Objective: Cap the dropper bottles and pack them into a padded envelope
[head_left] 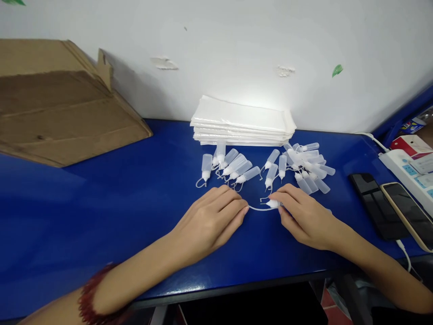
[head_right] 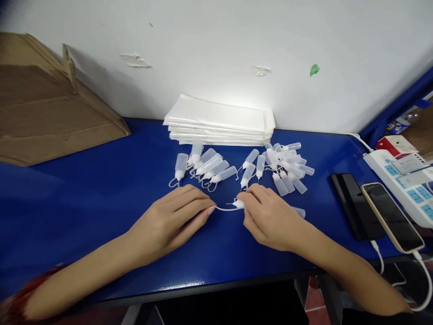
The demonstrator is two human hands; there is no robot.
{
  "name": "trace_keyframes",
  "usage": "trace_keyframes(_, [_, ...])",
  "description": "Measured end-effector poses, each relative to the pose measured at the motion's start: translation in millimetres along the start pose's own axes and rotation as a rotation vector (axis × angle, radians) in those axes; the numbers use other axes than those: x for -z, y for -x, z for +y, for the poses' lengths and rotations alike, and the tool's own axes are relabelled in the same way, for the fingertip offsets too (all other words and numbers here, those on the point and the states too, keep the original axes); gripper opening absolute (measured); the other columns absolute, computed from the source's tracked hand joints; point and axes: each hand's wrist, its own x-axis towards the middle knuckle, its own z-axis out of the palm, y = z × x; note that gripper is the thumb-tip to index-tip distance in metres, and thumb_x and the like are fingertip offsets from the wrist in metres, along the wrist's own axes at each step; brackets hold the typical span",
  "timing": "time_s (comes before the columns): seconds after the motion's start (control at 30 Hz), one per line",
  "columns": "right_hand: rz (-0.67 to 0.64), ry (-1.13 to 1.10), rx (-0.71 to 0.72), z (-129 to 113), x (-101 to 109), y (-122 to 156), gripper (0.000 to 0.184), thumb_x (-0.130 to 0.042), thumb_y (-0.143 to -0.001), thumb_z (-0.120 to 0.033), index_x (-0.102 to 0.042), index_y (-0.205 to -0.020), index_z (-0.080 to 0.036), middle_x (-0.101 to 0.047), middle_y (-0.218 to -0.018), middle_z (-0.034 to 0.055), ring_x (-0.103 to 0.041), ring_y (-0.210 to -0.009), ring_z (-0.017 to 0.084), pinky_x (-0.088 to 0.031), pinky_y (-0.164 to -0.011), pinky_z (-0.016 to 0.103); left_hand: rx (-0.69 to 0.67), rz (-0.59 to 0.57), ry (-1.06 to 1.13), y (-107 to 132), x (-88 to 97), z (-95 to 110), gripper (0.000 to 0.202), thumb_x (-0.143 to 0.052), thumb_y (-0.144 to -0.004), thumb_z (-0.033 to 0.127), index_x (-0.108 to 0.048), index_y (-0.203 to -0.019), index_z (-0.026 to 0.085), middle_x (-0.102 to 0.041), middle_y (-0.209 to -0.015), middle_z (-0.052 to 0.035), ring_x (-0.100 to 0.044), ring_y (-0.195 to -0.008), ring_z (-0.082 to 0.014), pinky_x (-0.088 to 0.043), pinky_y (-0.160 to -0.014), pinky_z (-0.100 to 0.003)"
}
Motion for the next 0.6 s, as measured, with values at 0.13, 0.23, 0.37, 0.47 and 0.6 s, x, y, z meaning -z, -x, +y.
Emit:
trace_keyframes(0.13, [-0.072, -0.093, -0.057, -1, 3, 0, 0.026, -0.034, -0.092, -0.011, -0.057, -0.104, -0.009, -0.061, -0.091, 0.0120, -0.057, -0.082, 0.022, -0.050, -0.073, 0.037, -0.004, -0.193, 0.158, -1, 2.3, 3, 0.026, -0.040, -0.098, 0.016, -0.061, -0.084, 0.014, -0.062, -0.075, -0.0041, -0.052, -0.070, -0.0156, -0.045, -0.068, -0.031])
trace_keyframes(0.23, [-0.142, -0.204, -0.129, -3, 4, 1, 0.024, -0.041, -0.088, -0.012, -0.054, -0.108, -0.010, -0.062, -0.093, 0.0106, -0.059, -0.080, 0.020, -0.048, -0.073, 0.034, -0.031, -0.253, 0.243, -1, 3.1, 7, 0.026, -0.040, -0.098, 0.014, -0.060, -0.080, 0.014, -0.061, -0.076, -0.0038, -0.050, -0.070, -0.0152, -0.045, -0.068, -0.031])
trace_keyframes(0.37, [-0.195, -0.279, -0.242, -5, 4, 2, 0.022, -0.048, -0.080, -0.012, -0.050, -0.102, -0.013, -0.061, -0.081, 0.0043, -0.055, -0.064, 0.016, -0.042, -0.061, 0.029, -0.037, -0.238, 0.297, 0, 4.0, 11, 0.022, -0.042, -0.097, 0.012, -0.059, -0.083, 0.014, -0.061, -0.078, -0.0045, -0.050, -0.072, -0.0158, -0.045, -0.069, -0.031])
trace_keyframes(0.47, [-0.252, -0.328, -0.310, -6, 5, 0, 0.017, -0.048, -0.084, -0.018, -0.047, -0.100, -0.015, -0.058, -0.073, 0.0005, -0.052, -0.057, 0.015, -0.037, -0.055, 0.027, -0.016, -0.170, 0.365, 0, 4.4, 11, 0.020, -0.042, -0.097, 0.011, -0.060, -0.089, 0.014, -0.061, -0.078, -0.0038, -0.050, -0.072, -0.0153, -0.045, -0.070, -0.031])
trace_keyframes(0.6, [-0.298, -0.386, -0.305, -7, 7, 0, 0.012, -0.048, -0.091, -0.026, -0.047, -0.099, -0.017, -0.061, -0.080, 0.0026, -0.056, -0.066, 0.016, -0.038, -0.059, 0.027, 0.042, -0.117, 0.460, 0, 4.7, 10, 0.021, -0.040, -0.098, 0.013, -0.059, -0.092, 0.016, -0.061, -0.077, -0.0026, -0.051, -0.072, -0.0146, -0.045, -0.067, -0.028])
